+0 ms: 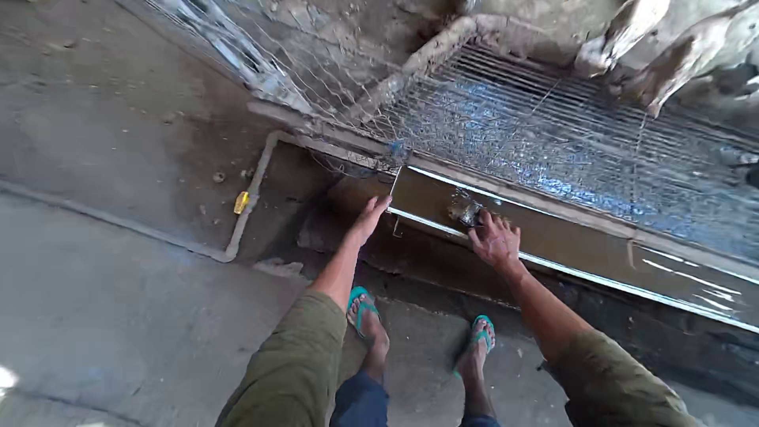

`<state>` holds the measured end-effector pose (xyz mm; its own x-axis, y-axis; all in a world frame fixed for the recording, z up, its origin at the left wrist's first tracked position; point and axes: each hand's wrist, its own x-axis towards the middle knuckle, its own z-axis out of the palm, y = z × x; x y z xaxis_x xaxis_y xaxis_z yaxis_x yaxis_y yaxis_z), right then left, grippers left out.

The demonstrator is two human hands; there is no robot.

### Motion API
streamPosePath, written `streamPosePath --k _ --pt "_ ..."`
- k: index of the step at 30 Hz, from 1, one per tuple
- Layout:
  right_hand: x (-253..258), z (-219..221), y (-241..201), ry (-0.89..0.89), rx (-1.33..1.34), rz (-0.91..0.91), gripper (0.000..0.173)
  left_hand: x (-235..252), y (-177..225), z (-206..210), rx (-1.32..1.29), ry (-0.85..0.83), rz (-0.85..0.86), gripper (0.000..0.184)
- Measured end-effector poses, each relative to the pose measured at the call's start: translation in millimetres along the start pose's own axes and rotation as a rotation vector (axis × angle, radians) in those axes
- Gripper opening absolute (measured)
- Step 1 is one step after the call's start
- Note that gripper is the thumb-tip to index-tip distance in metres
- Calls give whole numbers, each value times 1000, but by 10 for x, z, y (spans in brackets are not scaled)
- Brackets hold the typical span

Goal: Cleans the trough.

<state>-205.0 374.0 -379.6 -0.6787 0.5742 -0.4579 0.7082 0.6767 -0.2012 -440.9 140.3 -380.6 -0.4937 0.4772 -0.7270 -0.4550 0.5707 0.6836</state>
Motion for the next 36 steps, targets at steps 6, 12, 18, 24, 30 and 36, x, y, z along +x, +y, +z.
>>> streamPosePath --k 6,12,18,24,30,36 --pt "27 472 -20 311 24 -14 72 783 -129 32 -94 -188 64 68" --pt "39 536 -14 397 -44 -45 70 772 -92 100 -14 -133 97 63" --pt "39 558 8 466 -78 -59 74 705 -57 138 63 -85 162 57" --pt "35 524 23 423 -87 -50 70 840 -68 -89 414 29 196 64" --pt "-16 346 -12 213 -30 -22 67 275 -22 -688 158 -114 -81 41" --pt "-614 -518 -627 -112 264 -159 55 -776 58 -538 -359 -255 -114 61"
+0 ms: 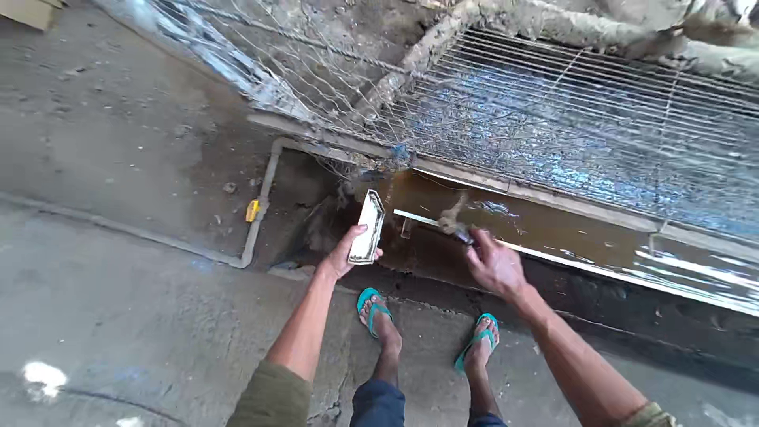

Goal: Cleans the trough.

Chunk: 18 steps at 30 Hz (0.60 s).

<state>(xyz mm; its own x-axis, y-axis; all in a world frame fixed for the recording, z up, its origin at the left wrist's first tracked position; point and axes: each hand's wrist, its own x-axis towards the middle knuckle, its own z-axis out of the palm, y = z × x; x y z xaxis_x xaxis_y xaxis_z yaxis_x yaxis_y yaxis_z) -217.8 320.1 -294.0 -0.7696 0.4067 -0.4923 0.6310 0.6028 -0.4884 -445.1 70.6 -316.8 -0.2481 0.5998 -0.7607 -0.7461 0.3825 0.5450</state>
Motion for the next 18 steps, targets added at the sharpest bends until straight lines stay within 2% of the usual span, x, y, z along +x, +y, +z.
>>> streamPosePath --k 2,5,7,8,11,13,16,18 --pt "-239 -146 -399 -124 236 -110 56 -293 -91 360 -41 28 47 75" --pt "-519 -252 -844 -157 446 -292 56 -754 -125 1032 -114 121 193 93" --pt "-744 -356 -992 -157 444 -288 56 -1095 -56 1512 -89 237 301 82" --pt "-890 -428 -1026 -155 423 -246 57 -1261 -13 1712 -22 283 333 80" --pt "-1387 -786 -1025 -198 424 -105 55 -1631 -34 2111 238 318 440 102" --pt "-1771 -1168 -1028 -286 408 -55 54 -1790 -77 2321 337 321 515 104" --pt "-2387 -1671 -954 -398 387 -92 53 -1993 34 2660 357 285 616 97" --pt "-2738 -1982 -851 -340 390 -180 52 -2140 189 2937 349 180 655 100"
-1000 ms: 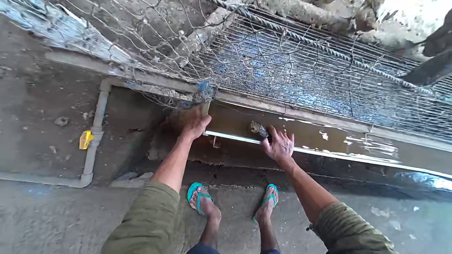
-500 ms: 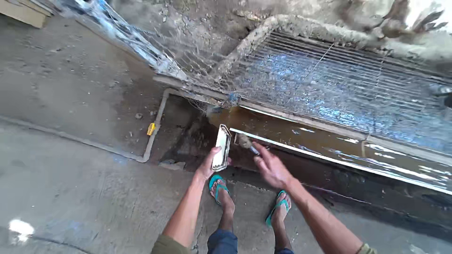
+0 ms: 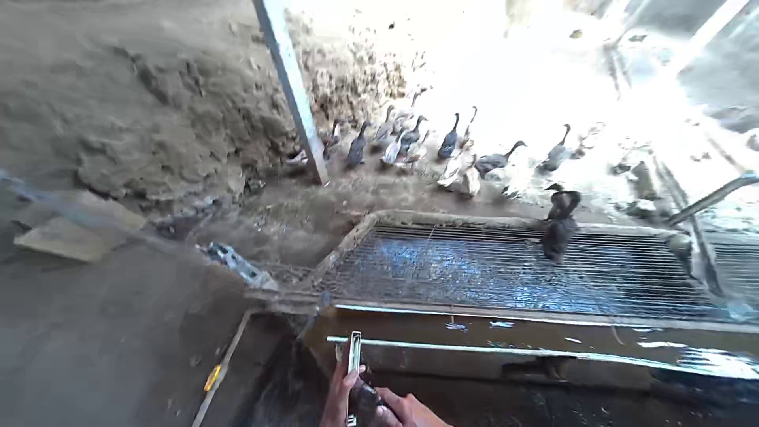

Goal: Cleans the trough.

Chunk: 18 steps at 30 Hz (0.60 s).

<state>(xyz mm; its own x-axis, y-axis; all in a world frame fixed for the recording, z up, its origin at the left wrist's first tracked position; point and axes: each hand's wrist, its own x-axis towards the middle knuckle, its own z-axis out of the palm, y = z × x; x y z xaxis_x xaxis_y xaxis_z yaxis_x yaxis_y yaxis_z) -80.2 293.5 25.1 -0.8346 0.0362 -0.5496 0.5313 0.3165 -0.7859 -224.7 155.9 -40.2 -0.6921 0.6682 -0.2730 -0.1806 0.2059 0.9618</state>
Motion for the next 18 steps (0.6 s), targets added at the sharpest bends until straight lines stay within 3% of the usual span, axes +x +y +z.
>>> streamPosePath --k 2,6,9,11,14,18 --pt "-361 -144 -8 141 15 -80 50 -97 317 236 -24 -92 55 107" --pt "-769 -292 -17 476 134 -82 48 -302 888 765 65 -174 165 102" --pt "-1163 -344 -96 403 145 -56 48 -324 1048 981 132 -196 237 90" --pt "-1460 -331 -72 350 104 -93 48 -398 1162 1082 108 -234 187 84" --pt "-1811 -389 -6 501 98 -228 46 -639 1442 1309 53 -301 160 93" --pt "-1937 -511 -41 765 275 -151 47 -851 1599 1736 11 -403 184 112"
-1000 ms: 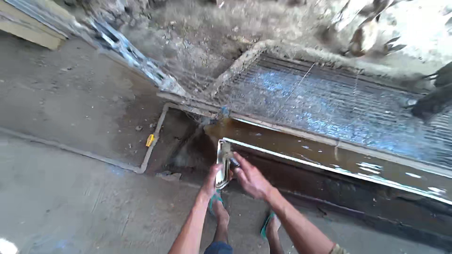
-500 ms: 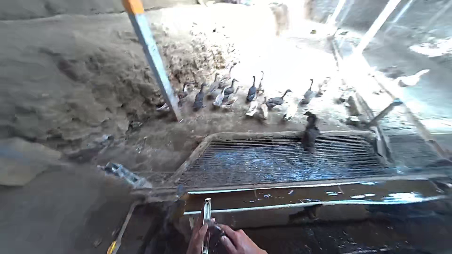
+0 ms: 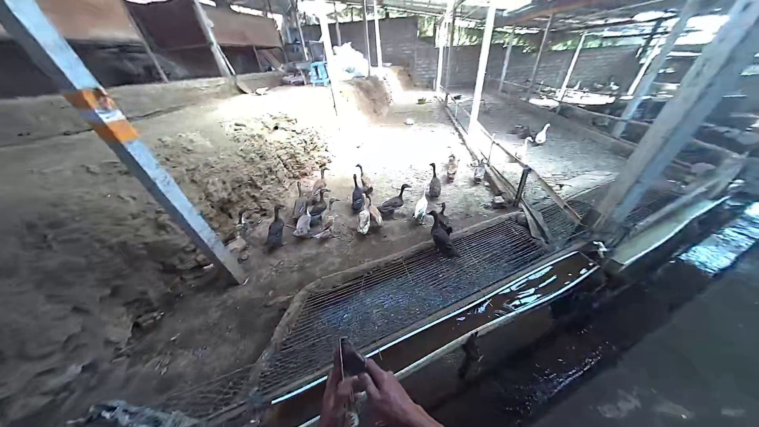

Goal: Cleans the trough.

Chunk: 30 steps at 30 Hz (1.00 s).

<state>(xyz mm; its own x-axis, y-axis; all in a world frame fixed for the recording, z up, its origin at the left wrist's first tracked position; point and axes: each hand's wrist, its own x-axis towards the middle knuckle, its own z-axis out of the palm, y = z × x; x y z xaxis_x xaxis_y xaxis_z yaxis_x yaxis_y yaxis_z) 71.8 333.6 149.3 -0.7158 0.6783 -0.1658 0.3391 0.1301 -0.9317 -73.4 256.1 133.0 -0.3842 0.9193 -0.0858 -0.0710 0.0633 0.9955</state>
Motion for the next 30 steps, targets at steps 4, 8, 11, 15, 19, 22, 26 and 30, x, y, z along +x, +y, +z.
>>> streamPosePath --k 4,8,11,15,19,22,26,30 --pt "-115 -218 -30 -141 -74 76 49 87 -37 175 54 25 68 113" --pt "-430 -340 -66 -250 -147 8 48 119 70 164 29 7 -9 85" --pt "-593 -325 -170 -125 -87 -43 46 21 201 152 -1 -63 8 83" --pt "-605 -134 -304 202 105 -16 47 -168 456 214 -16 -192 -4 117" --pt "-558 -94 -369 129 34 95 49 -45 278 137 28 -252 52 130" --pt "-633 -49 -437 -25 -65 112 50 4 282 54 -11 -174 79 97" --pt "-758 -46 -505 -86 -17 51 49 26 396 -68 -42 -151 22 83" --pt "-754 -88 -624 152 282 -18 46 -166 674 3 -58 -213 -13 93"
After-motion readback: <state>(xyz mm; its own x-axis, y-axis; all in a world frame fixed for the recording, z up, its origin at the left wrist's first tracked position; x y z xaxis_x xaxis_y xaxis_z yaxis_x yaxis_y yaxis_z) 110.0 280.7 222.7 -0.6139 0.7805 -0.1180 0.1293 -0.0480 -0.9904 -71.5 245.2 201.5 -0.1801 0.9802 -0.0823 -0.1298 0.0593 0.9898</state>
